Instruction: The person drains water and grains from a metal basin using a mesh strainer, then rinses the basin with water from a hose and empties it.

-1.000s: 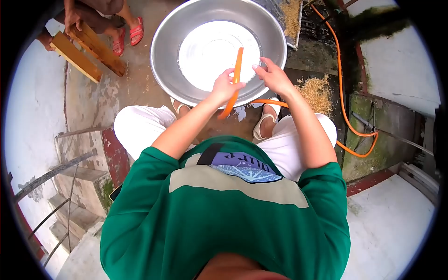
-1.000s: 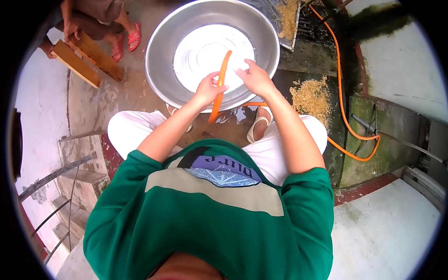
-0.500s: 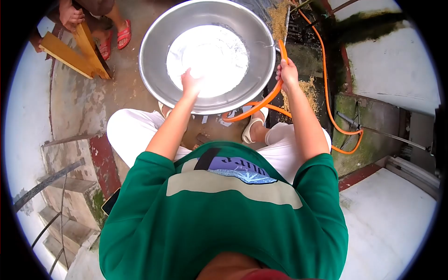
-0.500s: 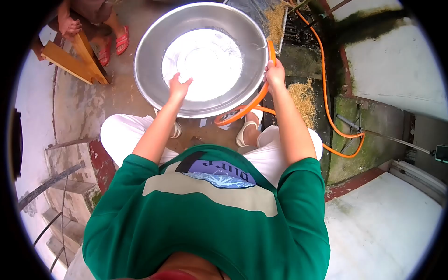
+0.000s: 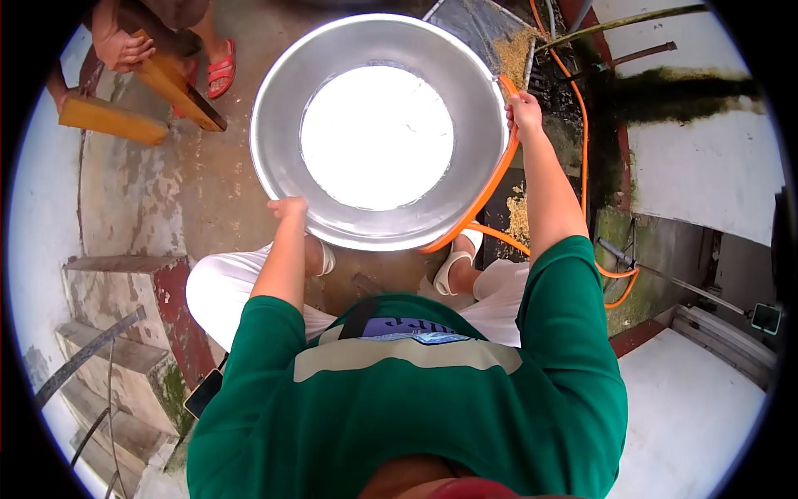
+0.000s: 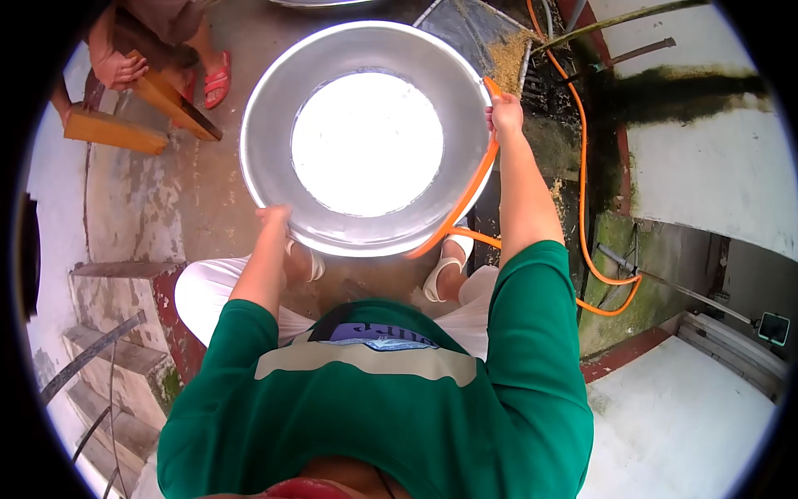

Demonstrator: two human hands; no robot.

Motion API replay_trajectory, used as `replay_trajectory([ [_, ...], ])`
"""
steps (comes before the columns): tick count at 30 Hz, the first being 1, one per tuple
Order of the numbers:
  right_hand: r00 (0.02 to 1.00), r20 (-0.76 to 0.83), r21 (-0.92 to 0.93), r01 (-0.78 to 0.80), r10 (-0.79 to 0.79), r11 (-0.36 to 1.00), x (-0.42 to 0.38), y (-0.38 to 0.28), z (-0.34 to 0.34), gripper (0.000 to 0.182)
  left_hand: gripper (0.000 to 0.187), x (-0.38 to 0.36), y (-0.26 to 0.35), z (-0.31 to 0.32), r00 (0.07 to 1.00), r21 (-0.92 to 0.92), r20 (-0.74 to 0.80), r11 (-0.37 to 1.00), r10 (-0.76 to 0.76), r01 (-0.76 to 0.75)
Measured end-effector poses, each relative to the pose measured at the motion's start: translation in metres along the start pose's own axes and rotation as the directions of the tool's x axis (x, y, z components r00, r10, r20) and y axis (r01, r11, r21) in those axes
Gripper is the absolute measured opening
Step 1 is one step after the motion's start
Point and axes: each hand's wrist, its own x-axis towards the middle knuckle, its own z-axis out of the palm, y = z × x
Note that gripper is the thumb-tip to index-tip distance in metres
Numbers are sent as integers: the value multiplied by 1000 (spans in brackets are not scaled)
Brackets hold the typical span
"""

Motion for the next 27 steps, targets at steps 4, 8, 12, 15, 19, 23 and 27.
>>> replay_trajectory([
  [4,990,-8,152,139,-140,978,11,-21,40,24,59,16,-14,-3,994,-34,11,994,106,-106],
  [8,974,132,124,167,-183,978,19,-44,89,28,57,-3,-5,-11,997,35,40,997,65,-66],
  [12,964,217,74,137,-150,988,10,-67,139,25,55,-19,0,-16,996,67,24,994,87,-88],
  [15,939,311,70,127,-143,989,0,-77,170,25,56,-9,-6,-13,996,101,43,992,78,-82],
  [19,898,403,138,130,-175,982,-14,-85,198,31,60,-4,-7,-10,994,101,37,989,101,-104],
  [23,825,512,127,204,-240,971,-41,-93,223,32,61,-13,-3,-17,995,120,66,989,81,-89],
  [27,712,667,26,272,-219,962,-83,-97,252,36,67,-19,3,-22,996,118,87,992,38,-48],
])
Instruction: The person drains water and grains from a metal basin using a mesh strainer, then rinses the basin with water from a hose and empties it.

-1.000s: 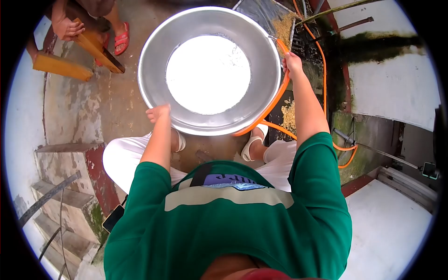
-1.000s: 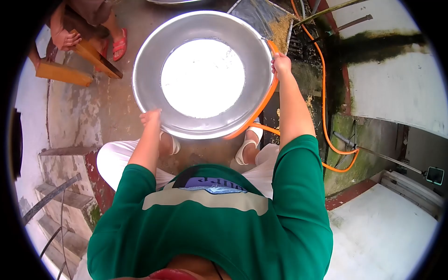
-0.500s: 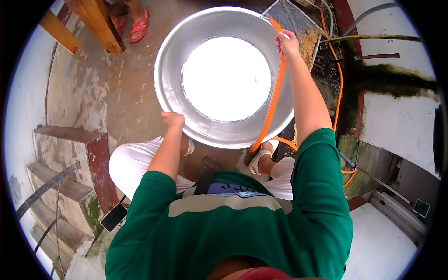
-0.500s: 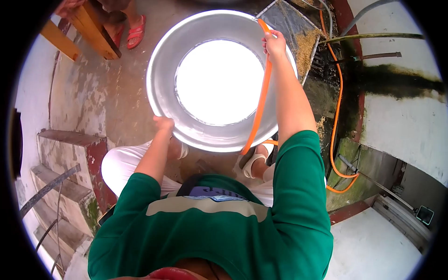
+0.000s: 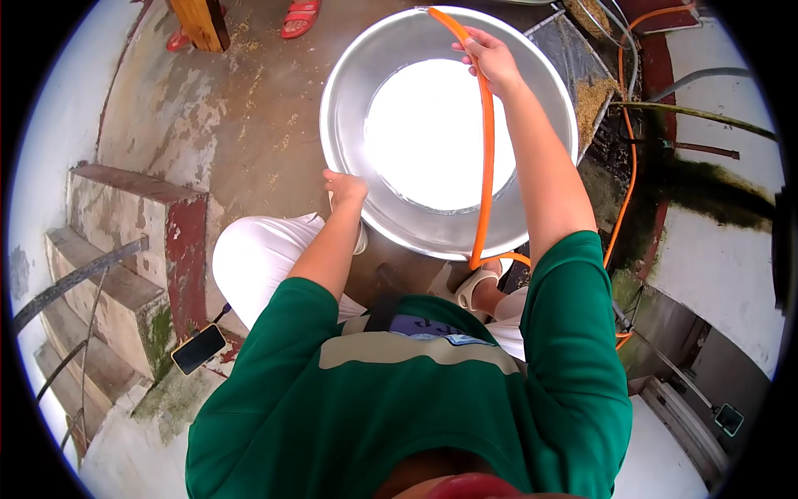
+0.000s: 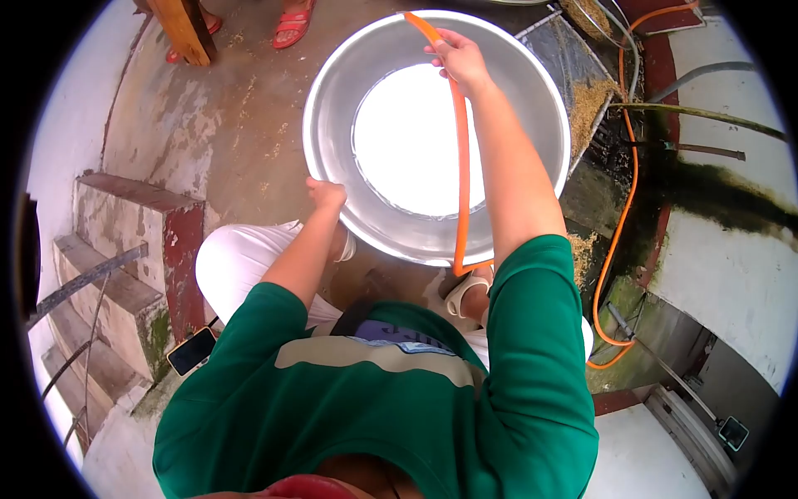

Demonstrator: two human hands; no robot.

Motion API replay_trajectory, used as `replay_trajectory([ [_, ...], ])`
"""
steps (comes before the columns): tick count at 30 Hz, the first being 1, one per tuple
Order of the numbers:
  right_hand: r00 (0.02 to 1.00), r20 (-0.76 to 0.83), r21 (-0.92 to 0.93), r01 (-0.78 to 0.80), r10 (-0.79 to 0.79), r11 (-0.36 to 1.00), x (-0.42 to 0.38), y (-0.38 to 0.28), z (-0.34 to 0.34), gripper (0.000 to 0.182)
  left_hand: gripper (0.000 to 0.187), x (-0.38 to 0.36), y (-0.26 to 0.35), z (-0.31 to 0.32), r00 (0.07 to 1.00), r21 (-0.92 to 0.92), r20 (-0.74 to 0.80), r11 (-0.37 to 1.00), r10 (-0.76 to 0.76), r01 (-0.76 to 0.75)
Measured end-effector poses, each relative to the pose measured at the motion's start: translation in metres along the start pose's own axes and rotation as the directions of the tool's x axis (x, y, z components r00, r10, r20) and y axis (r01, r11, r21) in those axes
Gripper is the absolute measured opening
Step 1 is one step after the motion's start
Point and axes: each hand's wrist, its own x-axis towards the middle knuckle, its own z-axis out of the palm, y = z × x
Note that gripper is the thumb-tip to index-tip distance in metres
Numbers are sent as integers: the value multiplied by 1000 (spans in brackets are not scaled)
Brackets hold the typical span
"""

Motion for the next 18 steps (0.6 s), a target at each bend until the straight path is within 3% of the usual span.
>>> replay_trajectory([
  [5,979,204,-141,10,20,990,-17,-10,52,37,73,9,-10,10,999,-91,-46,996,-24,20],
  [7,954,294,-209,-2,65,978,-28,-15,66,37,70,12,-16,16,990,-240,-136,969,29,-61],
  [9,944,319,-222,-12,84,975,-39,-15,78,37,61,14,-19,15,991,-299,-132,952,28,-67],
  [11,923,360,-242,-47,134,969,-53,-13,86,36,58,20,-14,14,976,-485,-200,874,-87,-22],
  [13,902,401,-265,-56,163,963,-65,-7,92,36,60,2,-4,-12,982,-554,-115,831,-147,60],
  [15,878,437,-289,-70,197,955,-83,0,98,36,60,-11,4,-31,973,-781,-92,621,-211,61],
  [18,835,495,-343,-64,239,937,-113,11,103,34,61,-12,8,-48,961,-845,-149,535,-234,-1],
])
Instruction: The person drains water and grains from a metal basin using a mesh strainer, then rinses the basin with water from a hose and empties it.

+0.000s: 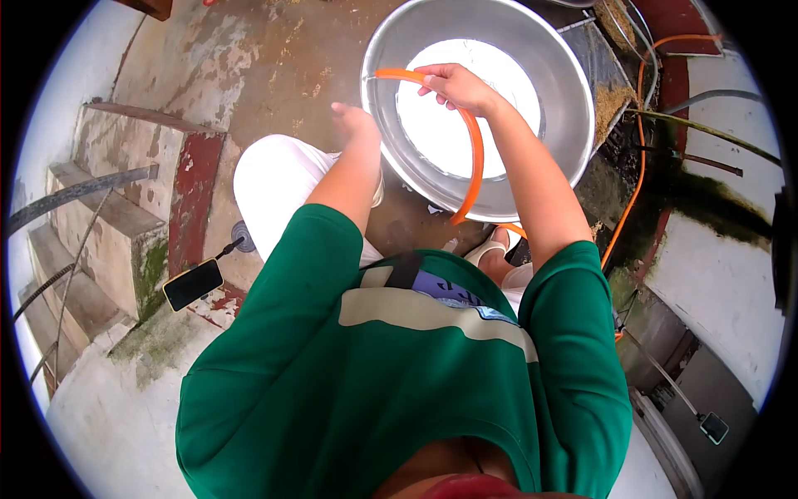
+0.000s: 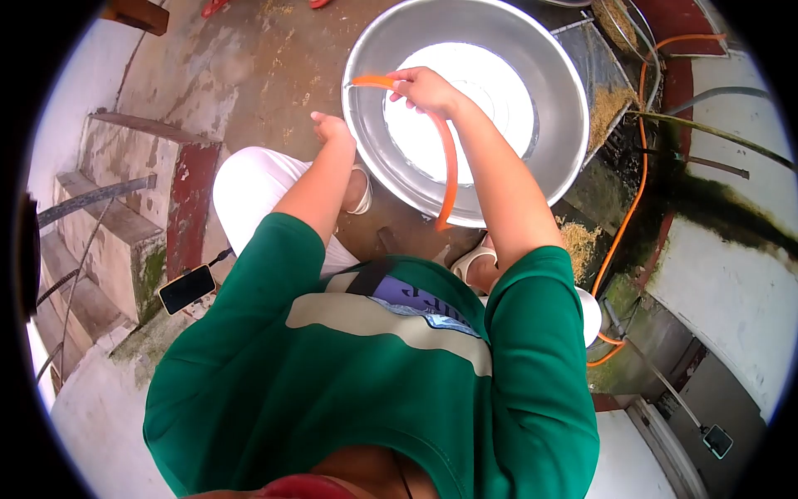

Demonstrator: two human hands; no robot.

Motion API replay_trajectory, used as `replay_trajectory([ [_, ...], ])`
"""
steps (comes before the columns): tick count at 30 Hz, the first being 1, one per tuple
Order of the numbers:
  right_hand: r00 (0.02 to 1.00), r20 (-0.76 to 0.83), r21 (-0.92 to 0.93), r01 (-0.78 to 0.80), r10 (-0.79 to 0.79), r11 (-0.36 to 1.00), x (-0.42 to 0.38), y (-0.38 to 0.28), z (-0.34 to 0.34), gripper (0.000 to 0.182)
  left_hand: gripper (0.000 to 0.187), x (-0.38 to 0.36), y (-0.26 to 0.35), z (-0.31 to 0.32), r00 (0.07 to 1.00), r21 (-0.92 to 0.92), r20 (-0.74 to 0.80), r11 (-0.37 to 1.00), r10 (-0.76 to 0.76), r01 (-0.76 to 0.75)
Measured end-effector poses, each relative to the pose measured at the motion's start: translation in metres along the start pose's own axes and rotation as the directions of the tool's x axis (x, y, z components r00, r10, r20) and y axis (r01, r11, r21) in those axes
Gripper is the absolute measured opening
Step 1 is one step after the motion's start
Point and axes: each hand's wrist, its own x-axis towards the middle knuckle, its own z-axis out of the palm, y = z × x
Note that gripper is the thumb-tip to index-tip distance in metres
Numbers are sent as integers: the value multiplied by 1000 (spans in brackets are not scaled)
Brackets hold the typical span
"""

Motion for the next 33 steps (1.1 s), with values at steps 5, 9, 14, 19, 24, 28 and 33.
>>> replay_trajectory([
  [5,994,107,-43,-14,18,999,-51,37,24,37,57,0,14,-7,995,88,8,991,104,-105],
  [9,988,81,-58,-125,130,990,-118,75,54,38,47,-22,23,-6,949,89,115,949,293,-303],
  [14,952,-56,151,-289,301,945,-217,114,74,35,48,-67,22,-15,840,233,439,862,319,-450],
  [19,858,-376,331,-228,350,916,-301,173,54,36,50,-70,-32,1,463,318,869,521,173,-792],
  [24,660,-572,534,-151,487,832,-341,195,24,40,55,-76,-104,19,61,55,991,-53,-118,-997],
  [28,539,-664,599,-32,519,800,-349,217,-8,38,62,-110,-129,-5,58,-66,925,-309,-376,-949],
  [33,491,-708,627,106,508,772,-341,217,-26,39,61,-126,-147,-16,45,-205,881,-466,-471,-861],
])
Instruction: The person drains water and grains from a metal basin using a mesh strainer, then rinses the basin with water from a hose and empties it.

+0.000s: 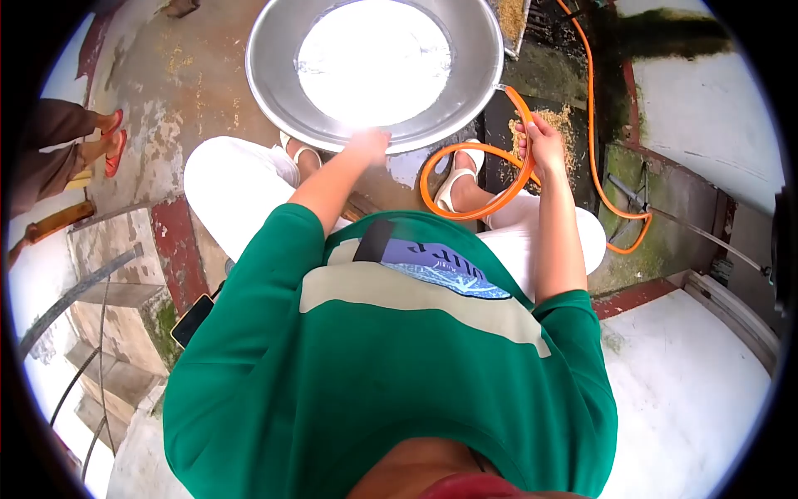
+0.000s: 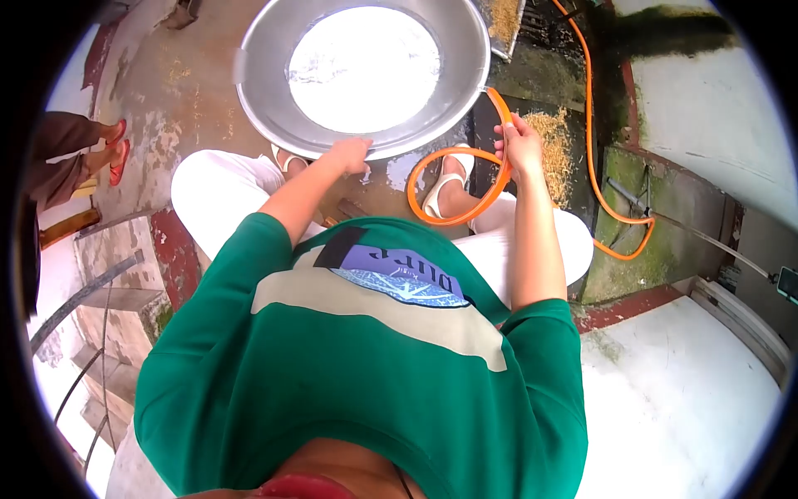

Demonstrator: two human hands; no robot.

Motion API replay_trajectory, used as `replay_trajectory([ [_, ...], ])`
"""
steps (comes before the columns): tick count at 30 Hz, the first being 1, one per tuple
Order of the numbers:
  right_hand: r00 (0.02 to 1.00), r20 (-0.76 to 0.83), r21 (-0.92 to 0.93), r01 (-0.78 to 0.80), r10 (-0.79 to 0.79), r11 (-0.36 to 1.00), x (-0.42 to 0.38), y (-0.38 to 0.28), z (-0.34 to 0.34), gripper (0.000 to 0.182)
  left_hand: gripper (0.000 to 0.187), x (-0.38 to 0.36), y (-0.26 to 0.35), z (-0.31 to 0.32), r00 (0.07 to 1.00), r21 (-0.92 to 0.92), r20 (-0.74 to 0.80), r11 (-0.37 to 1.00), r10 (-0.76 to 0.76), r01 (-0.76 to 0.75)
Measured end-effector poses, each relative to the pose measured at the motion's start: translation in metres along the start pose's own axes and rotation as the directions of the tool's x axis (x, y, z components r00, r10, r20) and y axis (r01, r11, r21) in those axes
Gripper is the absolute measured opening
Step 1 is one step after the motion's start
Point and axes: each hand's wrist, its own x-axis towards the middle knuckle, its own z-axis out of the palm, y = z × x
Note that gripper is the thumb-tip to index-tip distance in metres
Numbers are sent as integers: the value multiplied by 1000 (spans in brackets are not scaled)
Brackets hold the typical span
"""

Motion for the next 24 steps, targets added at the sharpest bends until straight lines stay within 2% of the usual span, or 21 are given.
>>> replay_trajectory([
  [2,999,6,95,49,-50,994,3,-7,8,40,35,2,4,10,997,58,-20,996,73,-72],
  [5,998,17,163,63,-67,985,3,-22,15,39,22,11,7,22,991,113,-102,991,83,-71],
  [8,994,63,166,78,-90,983,-1,-35,17,38,25,9,5,20,970,69,-187,987,154,-143],
  [9,992,82,167,81,-95,983,-4,-41,20,37,21,9,4,18,974,123,-152,981,166,-148],
  [12,982,113,204,126,-151,971,-15,-58,27,37,22,-3,5,-8,976,130,-106,976,192,-177],
  [13,980,97,229,149,-174,962,-21,-65,28,37,22,-8,8,-22,977,139,-104,976,185,-170],
  [15,966,88,261,212,-242,942,-28,-71,25,37,21,-22,21,-57,938,82,-251,971,238,-224],
  [18,953,83,337,248,-291,908,-39,-80,15,37,27,-35,45,-125,918,78,-316,971,239,-226],
  [20,936,88,402,280,-341,872,-47,-82,6,36,31,-41,57,-163,910,49,-327,967,254,-252],
  [24,900,27,497,366,-436,787,-60,-84,-11,36,29,-43,74,-197,908,-50,-358,966,218,-252],
])
